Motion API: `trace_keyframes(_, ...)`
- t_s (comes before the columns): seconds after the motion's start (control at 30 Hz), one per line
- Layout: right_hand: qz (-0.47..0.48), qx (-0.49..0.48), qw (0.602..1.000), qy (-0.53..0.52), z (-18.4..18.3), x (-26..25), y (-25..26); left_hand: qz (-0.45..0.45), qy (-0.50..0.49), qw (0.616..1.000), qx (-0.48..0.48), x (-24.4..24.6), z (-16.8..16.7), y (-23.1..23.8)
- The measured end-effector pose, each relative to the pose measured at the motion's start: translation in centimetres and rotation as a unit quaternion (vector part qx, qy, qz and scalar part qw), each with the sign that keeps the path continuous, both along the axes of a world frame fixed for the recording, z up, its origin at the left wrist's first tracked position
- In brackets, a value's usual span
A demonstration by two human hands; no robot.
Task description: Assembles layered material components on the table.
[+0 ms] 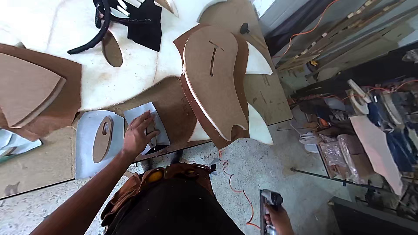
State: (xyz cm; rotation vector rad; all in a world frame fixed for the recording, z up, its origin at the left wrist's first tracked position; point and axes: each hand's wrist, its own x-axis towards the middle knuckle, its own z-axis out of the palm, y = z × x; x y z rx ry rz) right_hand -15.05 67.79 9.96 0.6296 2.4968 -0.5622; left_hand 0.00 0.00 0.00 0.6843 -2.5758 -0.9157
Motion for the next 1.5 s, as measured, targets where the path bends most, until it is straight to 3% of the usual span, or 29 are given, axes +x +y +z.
trace_keyframes(0.13, -0.047, -0.118, 0.991, -0.028, -2.4, 6.8, -2.8, 0.098, -0.024, 0.994, -0.030, 0.8, 0.4, 0.3)
trace_keyframes(0.23, -0.030, -0.155, 0.987, -0.028, -3.2, 7.6, -7.4, 0.125, -0.055, 0.990, -0.038, 0.8, 0.9, 0.4)
trace_keyframes(0.33, 0.036, -0.162, 0.986, 0.011, -1.7, 4.3, -12.1, 0.115, -0.088, 0.989, -0.024, 0.7, 1.7, 0.5)
trace_keyframes(0.47, 0.165, -0.297, 0.936, 0.095, 3.7, -2.1, -17.7, 0.030, -0.138, 0.990, -0.013, -0.3, 3.4, -0.4)
trace_keyframes(0.6, 0.317, -0.253, 0.884, 0.233, 7.7, -8.8, -23.9, -0.051, -0.160, 0.986, -0.015, -1.1, 3.4, -0.7)
trace_keyframes(0.77, 0.436, -0.169, 0.804, 0.367, 5.8, -17.8, -33.2, -0.075, -0.085, 0.992, -0.060, -0.7, 2.0, 1.4)
trace_keyframes(0.9, 0.475, -0.117, 0.795, 0.360, 1.0, -21.0, -38.8, -0.138, -0.068, 0.986, -0.065, -0.5, 1.2, 2.5)
trace_keyframes(0.97, 0.485, -0.124, 0.802, 0.326, -1.0, -20.9, -39.7, -0.152, -0.088, 0.982, -0.068, -0.4, 1.4, 3.0)
trace_keyframes(1.07, 0.500, -0.136, 0.788, 0.332, -1.1, -19.3, -40.4, -0.170, -0.097, 0.977, -0.086, -0.4, 1.6, 3.1)
trace_keyframes(1.13, 0.524, -0.169, 0.770, 0.323, 0.3, -15.5, -41.2, -0.175, -0.106, 0.976, -0.078, -0.5, 1.7, 3.1)
trace_keyframes(1.2, 0.554, -0.216, 0.767, 0.241, 0.6, -10.0, -42.8, -0.172, -0.114, 0.976, -0.063, -0.9, 1.9, 3.0)
trace_keyframes(1.27, 0.588, -0.229, 0.761, 0.154, -2.1, -6.3, -45.5, -0.166, -0.108, 0.979, -0.053, -1.2, 2.0, 2.8)
trace_keyframes(1.37, 0.606, -0.163, 0.757, 0.185, -6.9, -3.7, -48.4, -0.174, -0.088, 0.980, -0.049, -0.9, 1.9, 2.5)
trace_keyframes(1.5, 0.591, -0.144, 0.773, 0.180, -7.6, -2.5, -50.2, -0.195, -0.071, 0.977, -0.042, 0.0, 1.4, 1.7)
